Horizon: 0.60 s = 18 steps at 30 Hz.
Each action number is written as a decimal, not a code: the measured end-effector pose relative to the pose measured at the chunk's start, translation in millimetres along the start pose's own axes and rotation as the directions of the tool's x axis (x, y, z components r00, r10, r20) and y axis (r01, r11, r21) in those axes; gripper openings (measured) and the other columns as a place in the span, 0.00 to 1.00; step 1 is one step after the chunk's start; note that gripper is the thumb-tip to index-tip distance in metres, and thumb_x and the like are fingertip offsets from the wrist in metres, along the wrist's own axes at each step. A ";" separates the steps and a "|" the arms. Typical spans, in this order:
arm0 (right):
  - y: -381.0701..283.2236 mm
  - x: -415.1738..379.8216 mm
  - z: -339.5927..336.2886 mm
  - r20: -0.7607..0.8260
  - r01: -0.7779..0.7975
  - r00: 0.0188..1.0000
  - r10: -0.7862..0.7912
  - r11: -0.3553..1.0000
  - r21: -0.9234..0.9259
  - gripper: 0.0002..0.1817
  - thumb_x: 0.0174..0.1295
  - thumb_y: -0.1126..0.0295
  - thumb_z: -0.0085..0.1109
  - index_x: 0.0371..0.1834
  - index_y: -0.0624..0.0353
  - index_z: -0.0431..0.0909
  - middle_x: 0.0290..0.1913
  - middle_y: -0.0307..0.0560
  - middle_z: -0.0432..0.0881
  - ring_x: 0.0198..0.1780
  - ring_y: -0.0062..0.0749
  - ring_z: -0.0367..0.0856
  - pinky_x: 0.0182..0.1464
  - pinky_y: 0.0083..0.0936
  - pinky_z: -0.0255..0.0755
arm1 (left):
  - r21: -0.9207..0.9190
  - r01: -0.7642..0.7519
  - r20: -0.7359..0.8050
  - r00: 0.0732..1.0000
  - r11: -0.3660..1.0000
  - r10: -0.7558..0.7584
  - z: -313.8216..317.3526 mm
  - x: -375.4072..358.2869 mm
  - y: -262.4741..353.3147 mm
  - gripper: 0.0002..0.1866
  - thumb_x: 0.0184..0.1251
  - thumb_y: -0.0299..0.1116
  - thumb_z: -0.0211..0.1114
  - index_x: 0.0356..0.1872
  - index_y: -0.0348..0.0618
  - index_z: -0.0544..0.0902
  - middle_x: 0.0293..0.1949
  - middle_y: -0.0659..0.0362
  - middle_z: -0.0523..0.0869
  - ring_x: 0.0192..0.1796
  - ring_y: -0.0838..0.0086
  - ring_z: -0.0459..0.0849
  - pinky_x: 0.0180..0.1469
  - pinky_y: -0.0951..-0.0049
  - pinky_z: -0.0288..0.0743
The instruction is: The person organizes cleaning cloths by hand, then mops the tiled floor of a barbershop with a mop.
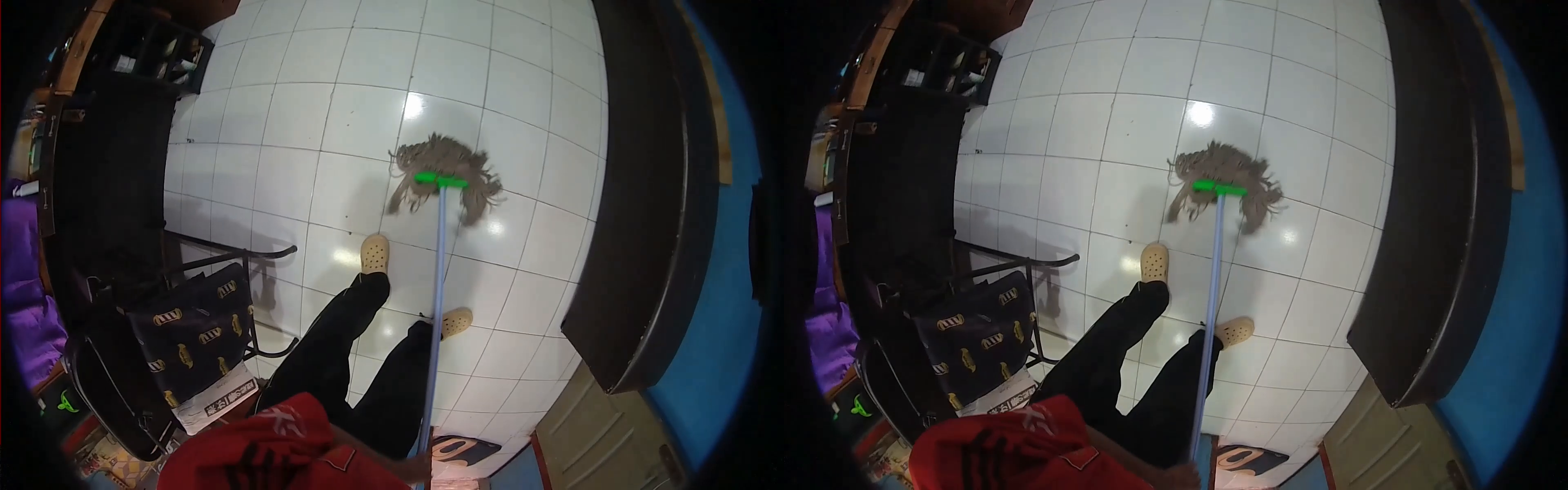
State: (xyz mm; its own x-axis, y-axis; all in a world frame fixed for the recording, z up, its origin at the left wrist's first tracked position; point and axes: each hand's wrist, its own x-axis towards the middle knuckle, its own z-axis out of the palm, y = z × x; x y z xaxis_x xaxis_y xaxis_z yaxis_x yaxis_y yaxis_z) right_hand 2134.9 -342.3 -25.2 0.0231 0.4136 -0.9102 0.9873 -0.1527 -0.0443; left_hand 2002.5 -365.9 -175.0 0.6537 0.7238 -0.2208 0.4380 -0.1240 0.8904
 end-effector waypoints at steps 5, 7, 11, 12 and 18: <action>-75.1 154.5 66.5 -0.036 0.429 0.897 -0.440 0.887 -0.170 0.27 0.67 0.58 0.40 0.69 0.48 0.54 0.47 0.66 0.75 0.40 0.63 0.77 0.38 0.48 0.72 | -0.030 0.312 -0.612 0.746 0.950 -0.264 -87.8 -54.0 -173.4 0.03 0.48 0.30 0.56 0.24 0.45 0.77 0.29 0.57 0.76 0.38 0.64 0.75 0.46 0.65 0.67; -258.3 196.4 42.3 0.044 0.286 0.958 -0.283 0.952 -0.112 0.27 0.66 0.67 0.42 0.69 0.50 0.51 0.51 0.64 0.75 0.33 0.61 0.78 0.31 0.45 0.73 | 0.045 0.521 -0.845 0.476 0.853 -0.246 -152.4 -82.2 -260.5 0.09 0.57 0.29 0.50 0.36 0.40 0.76 0.41 0.53 0.77 0.46 0.62 0.75 0.50 0.60 0.66; -475.7 279.7 47.1 -0.028 0.602 0.783 -0.622 0.744 0.290 0.27 0.68 0.59 0.39 0.70 0.49 0.50 0.19 0.45 0.72 0.14 0.29 0.70 0.14 0.27 0.65 | -0.683 0.216 -0.675 0.177 0.697 -0.716 -322.0 -153.9 -395.0 0.10 0.65 0.34 0.45 0.41 0.44 0.72 0.48 0.49 0.76 0.51 0.53 0.75 0.50 0.60 0.67; -522.5 282.0 44.0 -0.046 0.659 0.741 -0.671 0.711 0.246 0.27 0.69 0.55 0.37 0.70 0.45 0.49 0.18 0.44 0.71 0.13 0.27 0.68 0.13 0.26 0.64 | -0.577 0.202 -0.803 0.036 0.791 -0.595 -350.4 -167.4 -393.0 0.07 0.64 0.33 0.46 0.34 0.43 0.71 0.38 0.49 0.76 0.41 0.51 0.76 0.44 0.59 0.69; -457.2 256.9 39.3 -0.054 0.701 0.710 -0.702 0.712 -0.050 0.29 0.67 0.64 0.39 0.71 0.45 0.44 0.33 0.69 0.78 0.34 0.65 0.76 0.37 0.50 0.68 | -0.017 0.721 -0.935 0.233 0.693 -0.266 -301.2 -153.2 -375.4 0.07 0.54 0.33 0.53 0.28 0.41 0.74 0.34 0.52 0.78 0.34 0.59 0.78 0.37 0.59 0.70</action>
State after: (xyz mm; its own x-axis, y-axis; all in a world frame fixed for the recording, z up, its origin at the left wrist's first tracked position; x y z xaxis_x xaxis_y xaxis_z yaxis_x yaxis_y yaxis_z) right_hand 1683.4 -201.4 -255.0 -0.6686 0.4490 -0.5927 0.7268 0.2261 -0.6486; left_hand 1552.1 -225.8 -355.6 -0.5412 0.8367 0.0840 0.7641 0.4476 0.4646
